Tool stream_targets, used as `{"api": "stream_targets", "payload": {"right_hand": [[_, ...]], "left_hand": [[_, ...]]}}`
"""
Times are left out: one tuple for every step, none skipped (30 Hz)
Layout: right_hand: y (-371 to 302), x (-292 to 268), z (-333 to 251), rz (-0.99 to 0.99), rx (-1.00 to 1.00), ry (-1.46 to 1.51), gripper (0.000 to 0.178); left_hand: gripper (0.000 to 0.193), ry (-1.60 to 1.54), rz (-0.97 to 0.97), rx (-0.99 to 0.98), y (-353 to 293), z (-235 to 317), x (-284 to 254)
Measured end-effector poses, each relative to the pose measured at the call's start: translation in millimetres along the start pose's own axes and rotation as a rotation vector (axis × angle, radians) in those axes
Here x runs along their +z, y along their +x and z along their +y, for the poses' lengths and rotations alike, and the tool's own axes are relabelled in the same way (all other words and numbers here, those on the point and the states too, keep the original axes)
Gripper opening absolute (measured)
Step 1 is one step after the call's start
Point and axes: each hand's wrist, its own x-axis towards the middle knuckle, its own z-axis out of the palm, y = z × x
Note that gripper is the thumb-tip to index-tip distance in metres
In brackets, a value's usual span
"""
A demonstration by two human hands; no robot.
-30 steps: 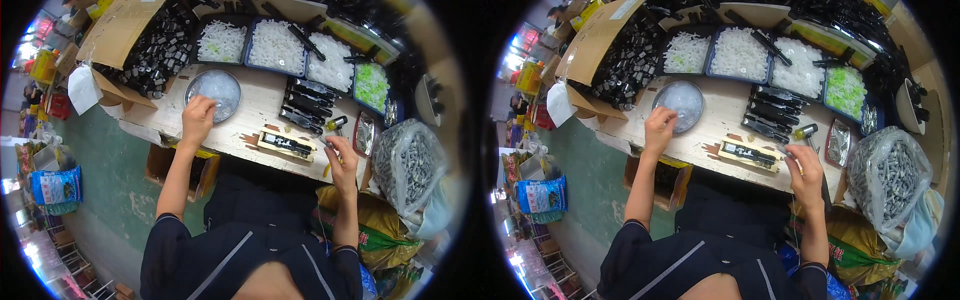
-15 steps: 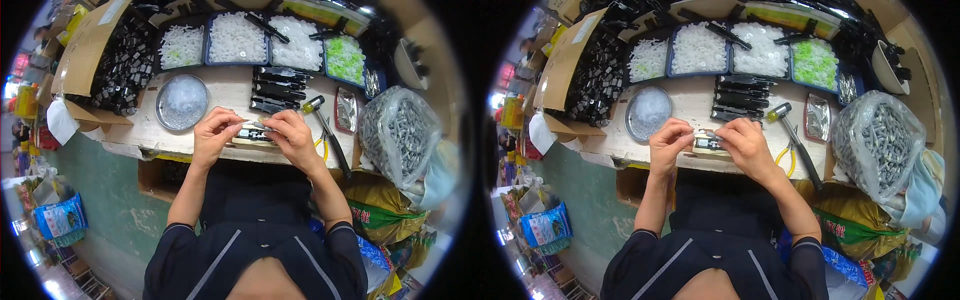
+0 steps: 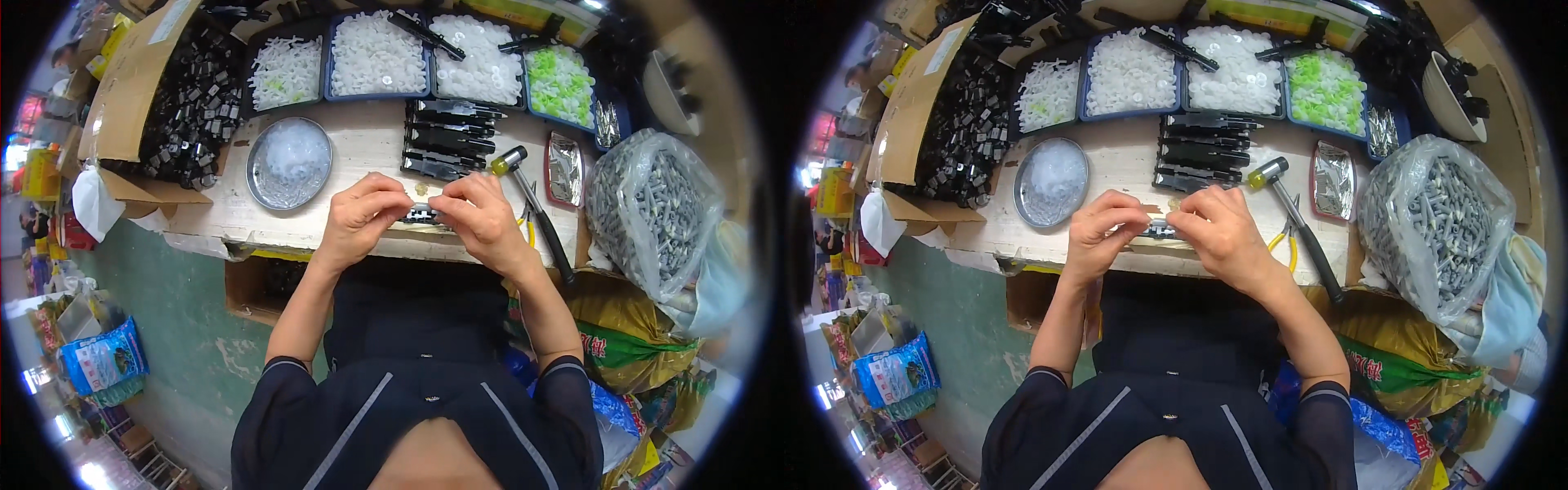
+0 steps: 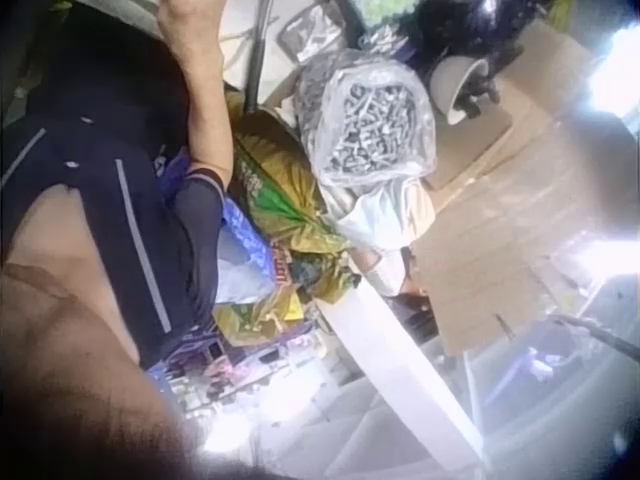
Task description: The recorder is assembling small plastic and metal components at a factory workbench, using a small hammer to secure pieces together.
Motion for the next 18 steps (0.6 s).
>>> {"api": "stream_targets", "payload": {"right_hand": [[0,-1,0,-0.025,-0.001,-0.002,0.028],[-1,-1,0,-0.026,0.004,-0.002,0.028],[-3,-1,1,-0.025,0.017,0.010,0.028],[-5,-1,2,-0.025,0.030,0.022,0.027],[-8,-2,4,-0.023,0.052,0.022,0.028],[-12,-5,6,-0.021,0.068,0.023,0.029],[-18,-6,11,-0.031,0.103,0.017,0.027],[-24,-9,14,-0.034,0.105,0.019,0.027],[-29,-11,19,-0.084,0.153,-0.007,0.026],[-32,-12,21,-0.135,0.199,-0.033,0.025],[-32,-12,21,-0.137,0.202,-0.031,0.025],[-33,-12,21,-0.170,0.213,-0.033,0.024],[-33,-12,20,-0.203,0.223,-0.035,0.023],[-33,-12,20,-0.236,0.233,-0.037,0.022],[-32,-11,20,-0.236,0.235,-0.037,0.022],[-31,-10,20,-0.228,0.225,-0.033,0.020],[-30,-8,19,-0.221,0.216,-0.029,0.018],[-30,-8,20,-0.220,0.217,-0.028,0.018]], "left_hand": [[0.020,0.024,-0.016,0.041,0,-1,3],[0.021,0.047,-0.033,0.081,0,-2,6],[0.024,0.055,-0.037,0.064,-2,-5,8],[0.024,0.050,-0.041,0.059,-2,-5,9],[0.026,0.108,-0.027,0.079,0,-5,10],[0.027,0.169,-0.009,0.101,0,-5,10],[0.031,0.206,0.001,0.057,-4,-10,10],[0.031,0.205,0.001,0.054,-8,-13,11],[0.031,0.263,0.002,0.028,-10,-16,12],[0.030,0.321,0.004,0.002,-13,-20,13],[0.030,0.340,-0.012,-0.006,-15,-23,16],[0.030,0.338,-0.014,-0.009,-16,-23,19],[0.029,0.381,-0.019,-0.019,-16,-23,23],[0.029,0.424,-0.024,-0.029,-16,-22,26],[0.029,0.423,-0.026,-0.029,-16,-22,28],[0.028,0.433,-0.025,-0.033,-16,-23,30],[0.028,0.444,-0.025,-0.037,-16,-23,31],[0.028,0.444,-0.026,-0.038,-16,-23,31]]}}
